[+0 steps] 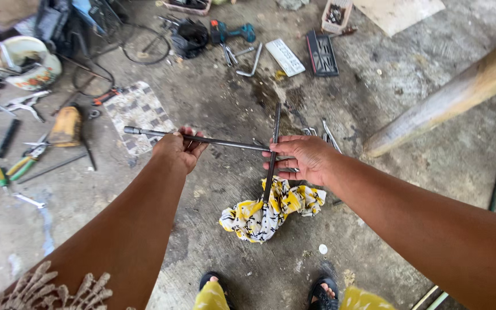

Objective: The person sits on the floor and wipes several metal tools with a patterned cloth. They pick up each tool, wipe it thoroughly, and place it into a black bucket. The person repeats this process for multiple tools throughout the clip.

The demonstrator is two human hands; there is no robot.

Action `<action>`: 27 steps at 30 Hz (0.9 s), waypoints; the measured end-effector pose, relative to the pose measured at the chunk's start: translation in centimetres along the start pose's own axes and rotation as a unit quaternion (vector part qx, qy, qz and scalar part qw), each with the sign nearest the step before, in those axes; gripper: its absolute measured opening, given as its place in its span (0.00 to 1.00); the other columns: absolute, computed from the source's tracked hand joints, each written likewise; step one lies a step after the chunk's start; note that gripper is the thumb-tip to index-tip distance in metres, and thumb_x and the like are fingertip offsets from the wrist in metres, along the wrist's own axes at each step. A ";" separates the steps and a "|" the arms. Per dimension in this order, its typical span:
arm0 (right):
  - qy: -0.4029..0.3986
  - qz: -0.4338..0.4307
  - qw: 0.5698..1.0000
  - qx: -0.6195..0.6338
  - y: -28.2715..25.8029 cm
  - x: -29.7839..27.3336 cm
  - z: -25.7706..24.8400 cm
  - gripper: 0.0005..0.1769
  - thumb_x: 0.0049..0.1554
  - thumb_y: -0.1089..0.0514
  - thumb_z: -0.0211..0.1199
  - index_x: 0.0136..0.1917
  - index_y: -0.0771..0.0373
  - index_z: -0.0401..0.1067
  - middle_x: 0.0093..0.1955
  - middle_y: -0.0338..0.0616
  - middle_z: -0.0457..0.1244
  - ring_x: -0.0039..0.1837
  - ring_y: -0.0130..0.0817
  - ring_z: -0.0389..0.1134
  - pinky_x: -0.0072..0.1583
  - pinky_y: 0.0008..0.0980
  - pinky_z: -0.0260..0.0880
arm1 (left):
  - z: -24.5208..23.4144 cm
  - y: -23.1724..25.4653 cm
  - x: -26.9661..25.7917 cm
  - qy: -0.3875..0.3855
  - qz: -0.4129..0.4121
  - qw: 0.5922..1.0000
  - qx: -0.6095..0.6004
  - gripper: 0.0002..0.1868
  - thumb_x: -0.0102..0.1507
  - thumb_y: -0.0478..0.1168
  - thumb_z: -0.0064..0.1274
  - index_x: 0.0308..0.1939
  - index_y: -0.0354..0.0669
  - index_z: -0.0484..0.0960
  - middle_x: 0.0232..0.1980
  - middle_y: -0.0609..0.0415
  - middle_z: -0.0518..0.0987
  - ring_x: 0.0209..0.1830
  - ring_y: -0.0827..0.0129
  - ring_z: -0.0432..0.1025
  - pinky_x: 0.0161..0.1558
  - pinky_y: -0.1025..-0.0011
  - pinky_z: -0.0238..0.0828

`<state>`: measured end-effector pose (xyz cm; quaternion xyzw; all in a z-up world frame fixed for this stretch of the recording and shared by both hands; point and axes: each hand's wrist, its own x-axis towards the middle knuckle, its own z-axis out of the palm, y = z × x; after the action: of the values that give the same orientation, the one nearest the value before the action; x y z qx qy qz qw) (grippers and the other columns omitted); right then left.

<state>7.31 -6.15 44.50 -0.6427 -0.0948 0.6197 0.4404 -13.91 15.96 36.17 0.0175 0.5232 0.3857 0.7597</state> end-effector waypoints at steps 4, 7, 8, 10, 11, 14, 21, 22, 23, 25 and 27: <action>-0.006 -0.016 0.999 -0.029 -5.0 -3.0 2.8 0.09 0.57 0.58 0.64 0.53 0.51 0.71 0.53 0.36 0.73 0.56 0.36 0.75 0.59 0.43 0.65 | 2.4 5.4 -5.5 -0.041 0.001 0.999 -0.021 0.16 0.75 0.40 0.32 0.41 0.38 0.74 0.35 0.52 0.76 0.40 0.58 0.76 0.57 0.46 0.75; -0.010 -0.019 0.999 -0.037 -7.9 -4.1 5.4 0.09 0.57 0.58 0.64 0.52 0.50 0.71 0.54 0.36 0.72 0.56 0.36 0.74 0.60 0.44 0.64 | 3.1 9.5 -8.4 -0.050 0.004 0.999 -0.013 0.14 0.74 0.40 0.33 0.42 0.38 0.74 0.40 0.51 0.77 0.44 0.56 0.76 0.62 0.43 0.73; -0.016 -0.018 0.999 -0.038 -8.8 -4.3 6.2 0.09 0.57 0.58 0.64 0.52 0.50 0.71 0.54 0.36 0.72 0.56 0.36 0.74 0.60 0.43 0.64 | 3.0 10.8 -9.2 -0.053 0.004 0.998 -0.013 0.14 0.74 0.40 0.34 0.42 0.37 0.74 0.42 0.50 0.78 0.45 0.55 0.76 0.62 0.43 0.73; -0.026 -0.015 0.999 -0.040 -10.4 -4.4 8.1 0.09 0.57 0.59 0.64 0.51 0.49 0.71 0.54 0.35 0.72 0.56 0.36 0.74 0.59 0.43 0.63 | 2.6 13.4 -10.3 -0.060 0.001 0.998 -0.011 0.13 0.74 0.41 0.36 0.43 0.36 0.73 0.46 0.47 0.79 0.48 0.53 0.77 0.63 0.44 0.72; -0.034 -0.019 0.998 -0.047 -11.1 -4.3 9.1 0.09 0.57 0.59 0.64 0.51 0.50 0.71 0.54 0.35 0.72 0.56 0.36 0.74 0.59 0.43 0.63 | 2.3 14.7 -10.7 -0.064 0.005 0.998 -0.013 0.12 0.74 0.40 0.37 0.44 0.35 0.72 0.47 0.45 0.79 0.49 0.52 0.77 0.63 0.45 0.71; -0.050 -0.025 0.996 -0.067 -13.0 -4.0 12.1 0.09 0.57 0.58 0.65 0.51 0.50 0.71 0.54 0.34 0.72 0.56 0.35 0.74 0.58 0.43 0.62 | 1.3 17.9 -11.5 -0.065 0.014 0.997 -0.028 0.11 0.74 0.38 0.38 0.45 0.32 0.70 0.49 0.42 0.79 0.52 0.50 0.77 0.63 0.47 0.71; -0.049 -0.011 0.996 -0.079 -16.2 -3.5 20.3 0.09 0.57 0.58 0.65 0.52 0.48 0.73 0.54 0.34 0.72 0.56 0.32 0.73 0.58 0.45 0.60 | -1.0 25.5 -12.4 -0.076 0.033 0.996 -0.044 0.10 0.73 0.36 0.34 0.51 0.32 0.69 0.52 0.41 0.80 0.54 0.49 0.76 0.65 0.47 0.70; -0.049 -0.007 0.995 -0.084 -16.5 -3.3 21.5 0.09 0.57 0.58 0.65 0.52 0.47 0.73 0.53 0.33 0.72 0.56 0.31 0.73 0.58 0.46 0.60 | -1.6 26.6 -12.6 -0.073 0.033 0.996 -0.039 0.10 0.73 0.37 0.34 0.52 0.35 0.68 0.52 0.42 0.80 0.55 0.49 0.76 0.66 0.46 0.70; -0.050 -0.009 0.995 -0.088 -17.0 -3.2 22.5 0.08 0.57 0.57 0.65 0.51 0.48 0.73 0.53 0.33 0.72 0.56 0.31 0.72 0.58 0.45 0.60 | -2.0 27.5 -13.0 -0.082 0.045 0.996 -0.012 0.11 0.72 0.37 0.35 0.53 0.36 0.70 0.52 0.45 0.81 0.55 0.52 0.76 0.67 0.47 0.69; -0.057 -0.014 0.993 -0.098 -18.3 -2.8 24.5 0.07 0.58 0.56 0.64 0.51 0.48 0.73 0.53 0.32 0.72 0.55 0.30 0.72 0.56 0.44 0.59 | -2.7 29.8 -14.1 -0.096 0.075 0.992 0.042 0.13 0.71 0.37 0.38 0.56 0.39 0.76 0.52 0.50 0.81 0.56 0.60 0.74 0.67 0.50 0.68; -0.071 -0.015 0.991 -0.112 -19.5 -2.3 26.6 0.05 0.59 0.56 0.64 0.50 0.48 0.72 0.53 0.32 0.72 0.55 0.30 0.72 0.56 0.44 0.59 | -3.4 31.9 -15.1 -0.117 0.063 0.991 0.005 0.16 0.70 0.34 0.33 0.56 0.34 0.74 0.52 0.46 0.83 0.57 0.58 0.76 0.66 0.50 0.68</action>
<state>-8.36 15.83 63.64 -0.6412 -0.2046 0.6421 0.3671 -37.13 27.92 60.13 0.0994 0.4305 0.4255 0.7898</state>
